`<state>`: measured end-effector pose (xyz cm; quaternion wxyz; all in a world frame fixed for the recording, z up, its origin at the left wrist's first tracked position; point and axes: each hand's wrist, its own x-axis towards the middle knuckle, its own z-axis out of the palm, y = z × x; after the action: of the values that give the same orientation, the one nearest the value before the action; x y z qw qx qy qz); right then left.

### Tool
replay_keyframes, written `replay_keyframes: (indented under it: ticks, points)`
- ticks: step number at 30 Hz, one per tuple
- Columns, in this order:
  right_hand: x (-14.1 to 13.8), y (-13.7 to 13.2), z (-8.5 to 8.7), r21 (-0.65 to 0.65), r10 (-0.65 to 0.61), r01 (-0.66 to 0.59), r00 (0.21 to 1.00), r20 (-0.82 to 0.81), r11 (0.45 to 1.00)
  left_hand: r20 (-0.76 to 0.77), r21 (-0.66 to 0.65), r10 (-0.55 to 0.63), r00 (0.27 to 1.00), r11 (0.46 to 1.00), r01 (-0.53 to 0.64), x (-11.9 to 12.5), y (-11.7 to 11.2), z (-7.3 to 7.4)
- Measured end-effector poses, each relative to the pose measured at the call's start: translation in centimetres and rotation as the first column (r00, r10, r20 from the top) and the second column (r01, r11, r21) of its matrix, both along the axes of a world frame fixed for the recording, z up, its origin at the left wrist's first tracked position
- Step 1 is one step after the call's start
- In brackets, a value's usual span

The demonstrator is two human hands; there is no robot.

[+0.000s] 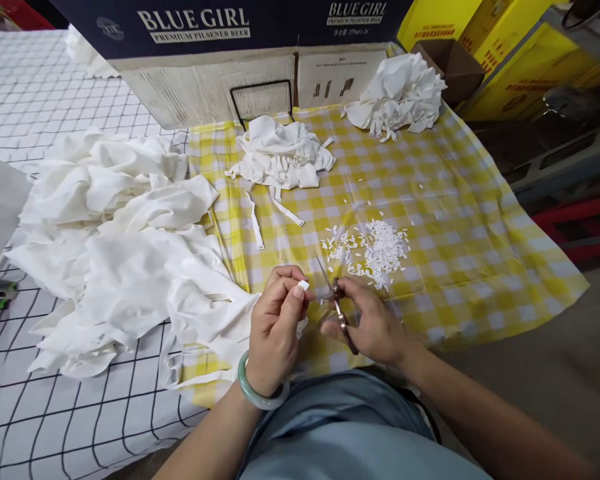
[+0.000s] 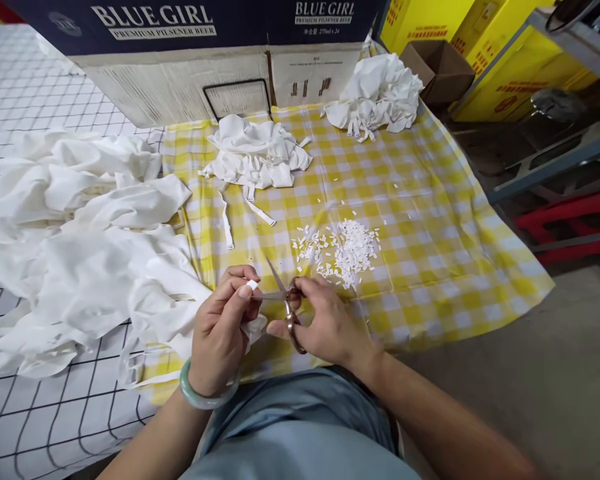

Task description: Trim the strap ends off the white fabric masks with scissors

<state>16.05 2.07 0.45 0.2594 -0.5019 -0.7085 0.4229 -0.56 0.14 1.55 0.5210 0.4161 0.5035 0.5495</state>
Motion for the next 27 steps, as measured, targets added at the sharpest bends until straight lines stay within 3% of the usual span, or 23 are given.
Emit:
replay_keyframes:
  ticks: [3,8,22,27]
  points:
    - [1.3,0.5,0.9,0.151,0.074,-0.096,0.987,0.145,0.984,-0.102,0.039,-0.006,0.995,0.999,0.010,0.2,-0.2,-0.3]
    - [1.1,0.7,1.5,0.224,0.119,-0.176,0.962,0.246,0.959,-0.145,0.088,-0.025,0.989,0.995,0.038,0.3,-0.6,-0.7]
    - [0.8,0.9,1.1,0.285,0.142,-0.193,0.971,0.190,0.939,-0.172,0.133,-0.038,0.984,0.989,0.061,0.4,-0.7,-1.3]
    - [0.8,1.1,1.3,0.265,0.150,-0.201,0.968,0.200,0.943,-0.120,0.084,-0.054,0.991,0.994,0.064,0.5,-0.9,-1.4]
